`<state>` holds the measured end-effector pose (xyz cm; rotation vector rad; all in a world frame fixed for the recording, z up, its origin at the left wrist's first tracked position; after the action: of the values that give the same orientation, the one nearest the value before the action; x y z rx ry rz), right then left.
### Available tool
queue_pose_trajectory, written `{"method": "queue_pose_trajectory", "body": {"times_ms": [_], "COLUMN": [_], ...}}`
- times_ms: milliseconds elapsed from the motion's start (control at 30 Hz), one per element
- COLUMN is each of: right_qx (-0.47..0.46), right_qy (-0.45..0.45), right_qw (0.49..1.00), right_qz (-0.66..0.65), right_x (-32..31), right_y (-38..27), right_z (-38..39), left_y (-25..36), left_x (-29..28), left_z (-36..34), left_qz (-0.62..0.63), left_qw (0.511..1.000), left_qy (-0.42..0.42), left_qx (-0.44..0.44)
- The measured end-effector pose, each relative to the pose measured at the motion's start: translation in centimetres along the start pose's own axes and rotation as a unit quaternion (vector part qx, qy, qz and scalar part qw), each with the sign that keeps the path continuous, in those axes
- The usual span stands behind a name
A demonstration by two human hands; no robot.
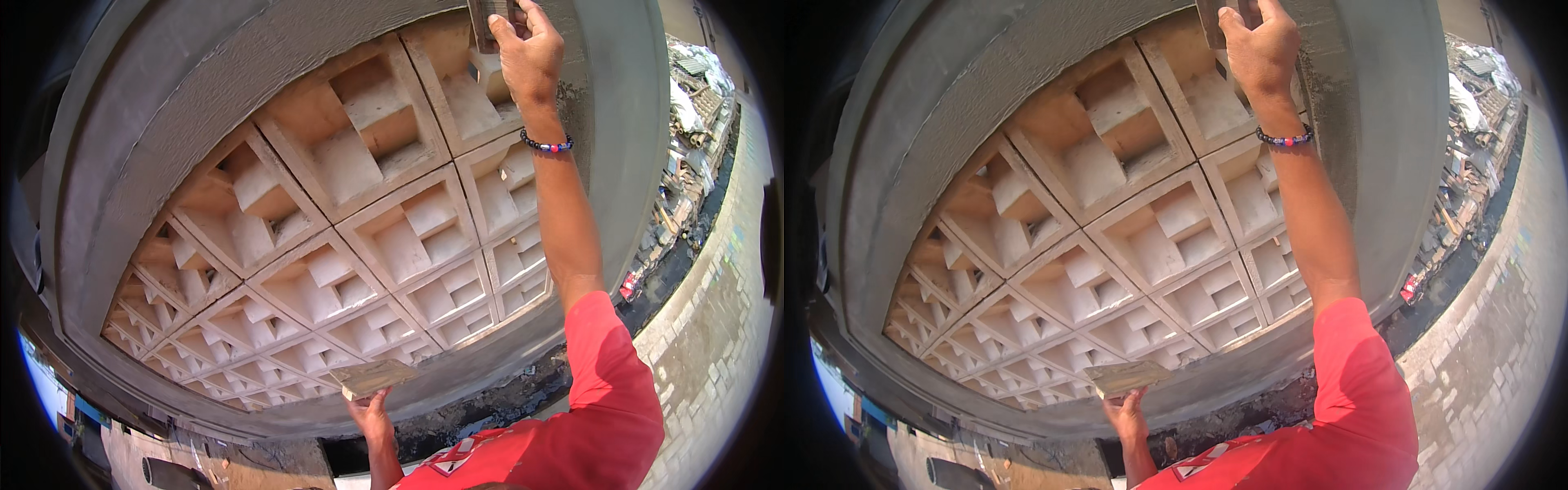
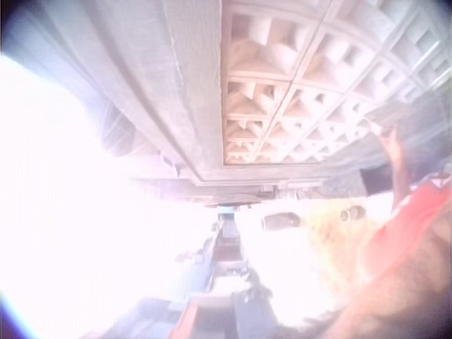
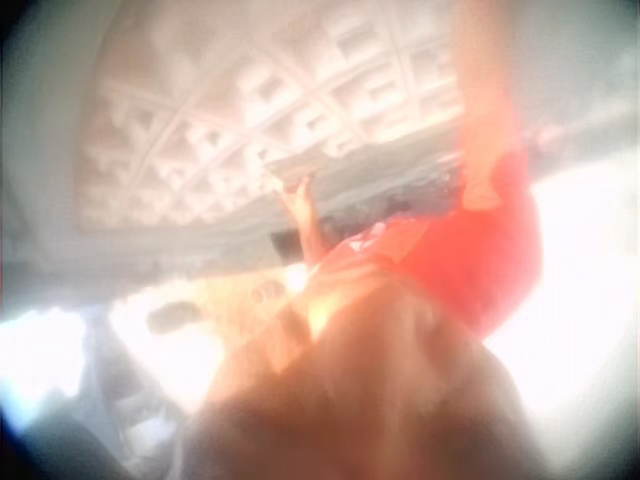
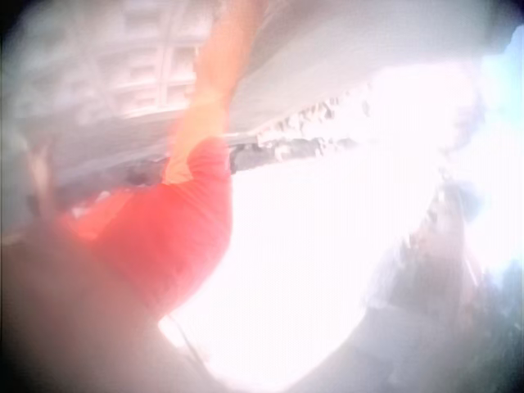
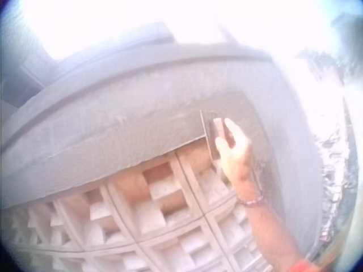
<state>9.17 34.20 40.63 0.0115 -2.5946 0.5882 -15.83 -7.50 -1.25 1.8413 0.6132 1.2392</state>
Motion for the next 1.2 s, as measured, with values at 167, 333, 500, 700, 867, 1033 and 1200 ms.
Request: {"method": "queue_pose_trajectory", "body": {"times_ms": [167,333,500,700,867,1033,1200], "right_qx": [-0.181,-0.197,-0.082,-0.144,-0.17,-0.231,-0.285], "right_qy": [-0.001,-0.099,-0.003,0.048,-0.036,-0.078,-0.144], "right_qw": [0.973,0.974,0.995,0.978,0.98,0.968,0.947], "right_qz": [0.145,0.057,0.054,0.143,0.094,0.066,-0.049], "right_x": [3.0,6.3,0.7,-0.5,4.8,11.6,12.6], "right_y": [-4.5,-8.1,-3.3,3.4,-5.9,-12.8,-16.5], "right_z": [2.2,7.8,1.3,-6.8,0.0,8.1,12.6], "left_y": [0.0,-0.1,-0.3,0.4,0.2,0.2,1.3], "left_x": [1.9,1.4,0.6,1.0,0.7,0.5,1.2], "left_z": [-0.2,-0.4,-1.0,-0.9,-1.0,-0.6,0.0], "left_qz": [0.017,0.015,0.027,0.024,0.024,0.037,0.04], "left_qw": [1.0,1.0,1.0,1.0,0.999,0.999,0.999], "left_qy": [-0.009,-0.01,-0.013,-0.011,-0.018,-0.01,0.013], "left_qx": [0.001,0.006,0.007,-0.003,-0.014,-0.007,0.011]}}
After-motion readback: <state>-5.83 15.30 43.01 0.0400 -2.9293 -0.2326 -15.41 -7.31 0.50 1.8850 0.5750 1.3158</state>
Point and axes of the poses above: each hand's wrist, its own z-axis away from the middle knuckle, its own x-axis out of the palm, y = z × x, the point moved 8 cm from there along -z, towards the middle knuckle, and after that the axes turned 11 degrees about z, right-handed, at the moved point
